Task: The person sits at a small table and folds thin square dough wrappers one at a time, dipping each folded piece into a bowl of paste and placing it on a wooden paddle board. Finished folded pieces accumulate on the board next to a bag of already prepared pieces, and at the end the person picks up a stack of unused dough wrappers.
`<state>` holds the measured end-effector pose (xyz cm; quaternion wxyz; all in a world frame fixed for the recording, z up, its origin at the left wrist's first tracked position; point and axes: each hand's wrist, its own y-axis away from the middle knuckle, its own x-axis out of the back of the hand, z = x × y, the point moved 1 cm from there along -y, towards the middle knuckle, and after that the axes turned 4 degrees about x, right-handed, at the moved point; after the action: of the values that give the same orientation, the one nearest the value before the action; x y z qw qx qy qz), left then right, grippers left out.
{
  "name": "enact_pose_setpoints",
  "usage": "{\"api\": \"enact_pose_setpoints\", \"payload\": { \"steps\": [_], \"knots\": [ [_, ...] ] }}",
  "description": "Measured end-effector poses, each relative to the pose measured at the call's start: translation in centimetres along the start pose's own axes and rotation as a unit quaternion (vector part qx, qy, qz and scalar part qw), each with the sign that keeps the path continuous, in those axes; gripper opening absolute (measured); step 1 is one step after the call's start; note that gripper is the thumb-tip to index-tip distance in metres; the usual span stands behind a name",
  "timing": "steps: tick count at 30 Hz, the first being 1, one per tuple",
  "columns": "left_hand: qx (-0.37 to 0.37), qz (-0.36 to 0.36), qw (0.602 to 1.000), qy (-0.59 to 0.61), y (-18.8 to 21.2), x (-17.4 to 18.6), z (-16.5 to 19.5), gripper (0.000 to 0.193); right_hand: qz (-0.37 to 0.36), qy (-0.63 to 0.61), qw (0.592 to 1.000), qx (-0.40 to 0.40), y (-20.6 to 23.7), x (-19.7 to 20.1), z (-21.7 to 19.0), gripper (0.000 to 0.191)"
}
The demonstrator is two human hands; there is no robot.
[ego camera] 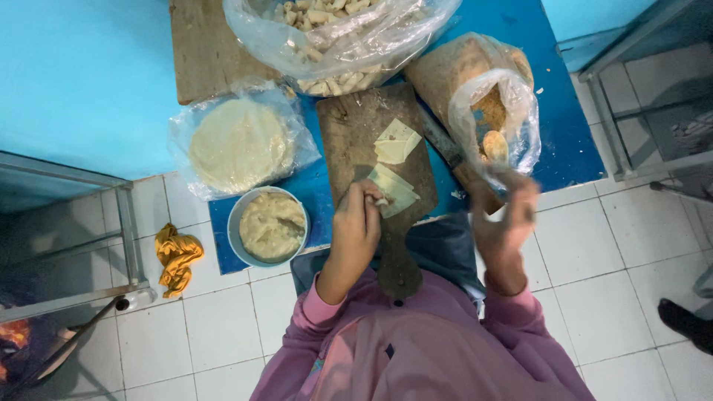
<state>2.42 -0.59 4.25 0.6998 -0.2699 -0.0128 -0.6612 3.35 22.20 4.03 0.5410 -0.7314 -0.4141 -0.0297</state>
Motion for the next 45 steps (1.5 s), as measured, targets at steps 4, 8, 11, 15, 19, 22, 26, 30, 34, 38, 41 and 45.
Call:
{"api": "enact_pose_setpoints", "payload": {
  "steps": [4, 8, 11, 15, 19, 22, 26, 30, 34, 38, 41, 45],
  "knots": [
    [-0.031, 0.011, 0.999, -0.037, 0.3, -0.1, -0.2, 0.014, -0.133, -0.085, 0.987, 0.006, 0.8, -2.6, -2.6, 0.039],
    [-0.026, 0.005, 0.997, -0.079, 0.4, -0.4, -0.1, 0.021, -0.145, -0.078, 0.986, 0.000, 1.1, -3.9, -3.4, 0.049],
    [-0.040, 0.002, 0.994, -0.098, 0.5, -0.5, 0.0, 0.022, -0.144, -0.100, 0.984, -0.024, 1.2, -4.1, -3.5, 0.054],
    [-0.082, 0.008, 0.991, -0.109, 0.5, -0.4, 0.2, 0.022, -0.157, -0.159, 0.969, -0.107, 1.4, -4.3, -3.4, 0.057],
    [-0.076, -0.010, 0.991, -0.113, 0.6, -0.3, 0.1, 0.023, -0.163, -0.250, 0.943, -0.148, 2.0, -4.8, -3.5, 0.057],
    [-0.086, -0.005, 0.990, -0.114, 0.6, -0.3, 0.0, 0.026, -0.131, -0.236, 0.962, -0.044, 2.5, -5.8, -3.7, 0.049],
    [-0.051, -0.015, 0.992, -0.117, 0.6, -0.4, -0.2, 0.026, -0.106, -0.184, 0.976, 0.051, 3.5, -6.6, -3.7, 0.050],
    [-0.071, -0.016, 0.990, -0.118, 0.6, -0.2, -0.1, 0.026, -0.133, -0.186, 0.967, 0.115, 3.6, -6.4, -3.6, 0.045],
    [-0.092, -0.027, 0.989, -0.115, 0.7, 0.2, 0.2, 0.027, -0.236, -0.196, 0.951, 0.031, 2.7, -5.2, -3.5, 0.049],
    [-0.096, -0.043, 0.987, -0.125, 0.6, 0.7, 0.7, 0.027, -0.245, -0.232, 0.938, 0.078, 0.7, -3.8, -2.9, 0.047],
    [-0.103, -0.062, 0.985, -0.125, 0.3, 1.3, 1.1, 0.028, -0.298, -0.228, 0.917, 0.134, -0.6, -3.7, -2.1, 0.041],
    [-0.107, -0.085, 0.985, -0.102, 0.0, 2.1, 1.8, 0.028, -0.279, -0.226, 0.901, 0.244, -1.0, -4.3, -1.4, 0.039]
  ]
}}
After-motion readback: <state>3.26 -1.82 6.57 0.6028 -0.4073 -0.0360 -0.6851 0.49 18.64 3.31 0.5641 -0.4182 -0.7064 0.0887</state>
